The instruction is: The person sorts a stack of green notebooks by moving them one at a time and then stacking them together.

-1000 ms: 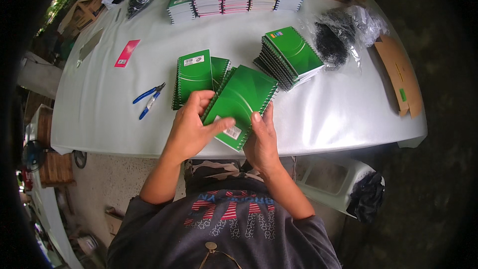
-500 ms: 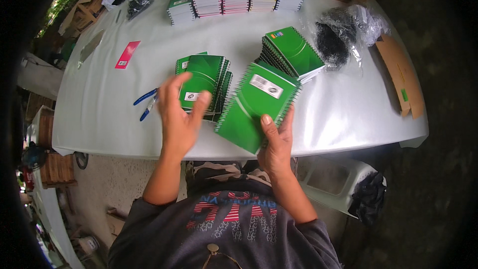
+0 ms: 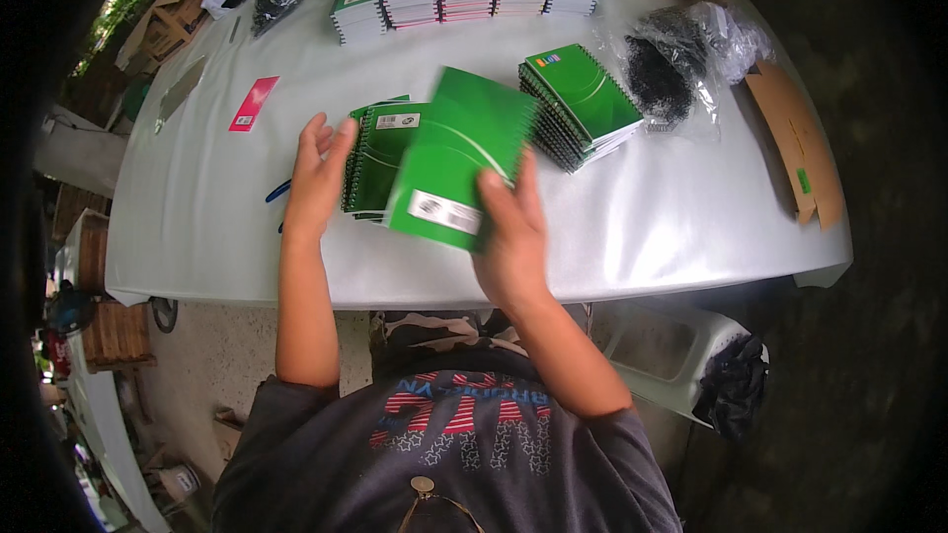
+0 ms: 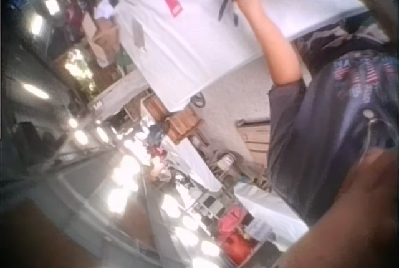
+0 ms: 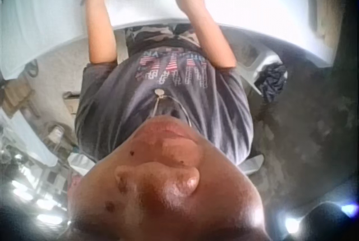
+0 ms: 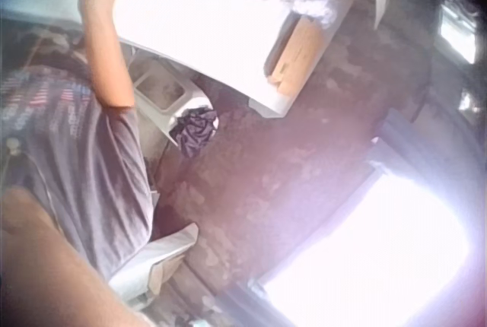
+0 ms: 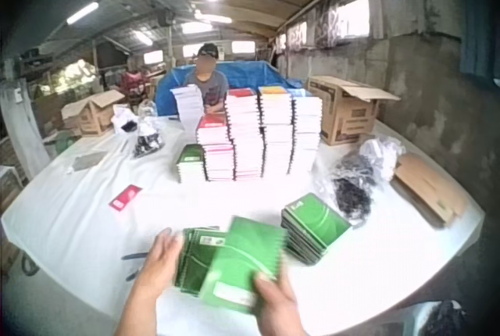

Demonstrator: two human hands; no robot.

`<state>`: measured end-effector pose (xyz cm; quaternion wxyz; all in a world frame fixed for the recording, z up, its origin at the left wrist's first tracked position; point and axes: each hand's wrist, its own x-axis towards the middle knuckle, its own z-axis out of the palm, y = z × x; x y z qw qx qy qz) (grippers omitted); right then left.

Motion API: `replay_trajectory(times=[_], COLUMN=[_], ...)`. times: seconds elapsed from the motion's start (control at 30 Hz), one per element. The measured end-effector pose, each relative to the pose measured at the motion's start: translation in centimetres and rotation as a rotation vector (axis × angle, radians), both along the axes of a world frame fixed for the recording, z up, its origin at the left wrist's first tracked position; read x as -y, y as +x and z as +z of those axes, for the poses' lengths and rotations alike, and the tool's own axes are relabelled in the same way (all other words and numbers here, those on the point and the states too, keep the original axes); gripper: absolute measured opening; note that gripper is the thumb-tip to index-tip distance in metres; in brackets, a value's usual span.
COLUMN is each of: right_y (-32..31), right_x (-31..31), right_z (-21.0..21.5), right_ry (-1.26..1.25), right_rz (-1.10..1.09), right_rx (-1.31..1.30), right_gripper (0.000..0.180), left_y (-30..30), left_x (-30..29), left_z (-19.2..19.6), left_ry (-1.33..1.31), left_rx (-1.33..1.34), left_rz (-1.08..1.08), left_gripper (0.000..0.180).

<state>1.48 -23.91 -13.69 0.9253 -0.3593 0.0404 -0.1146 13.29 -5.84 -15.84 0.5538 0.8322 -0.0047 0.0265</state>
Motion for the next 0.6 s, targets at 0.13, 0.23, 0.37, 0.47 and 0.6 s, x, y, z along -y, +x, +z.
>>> replay_trajectory(times=[0.13, 0.23, 0.37, 0.47, 0.6], right_y=[5.5, 7.3, 7.4, 6.3, 5.3], right_x=[-1.2, -0.7, 0.0, 0.1, 0.0], right_z=[-4.9, -5.0, -4.6, -5.0, -5.1], right_ry=[-0.611, -0.391, -0.246, -0.313, -0.140], right_rz=[-0.119, 0.081, 0.364, 0.372, 0.451], right_rx=[-0.350, -0.502, -0.321, -0.228, -0.151], right_gripper=[0.064, 0.071, 0.066, 0.074, 0.094], left_y=[1.7, 1.1, 0.4, 1.3, 0.9], left_x=[-1.2, -0.1, 0.4, 0.0, 0.5], left_z=[-1.4, -2.4, -1.7, -0.3, 0.4], left_ry=[-0.189, -0.370, -0.372, -0.486, -0.722], left_rx=[-0.358, -0.355, -0.368, -0.613, -0.630], left_rz=[-0.196, -0.350, -0.441, -0.473, -0.535], left_gripper=[0.097, 0.089, 0.089, 0.080, 0.064])
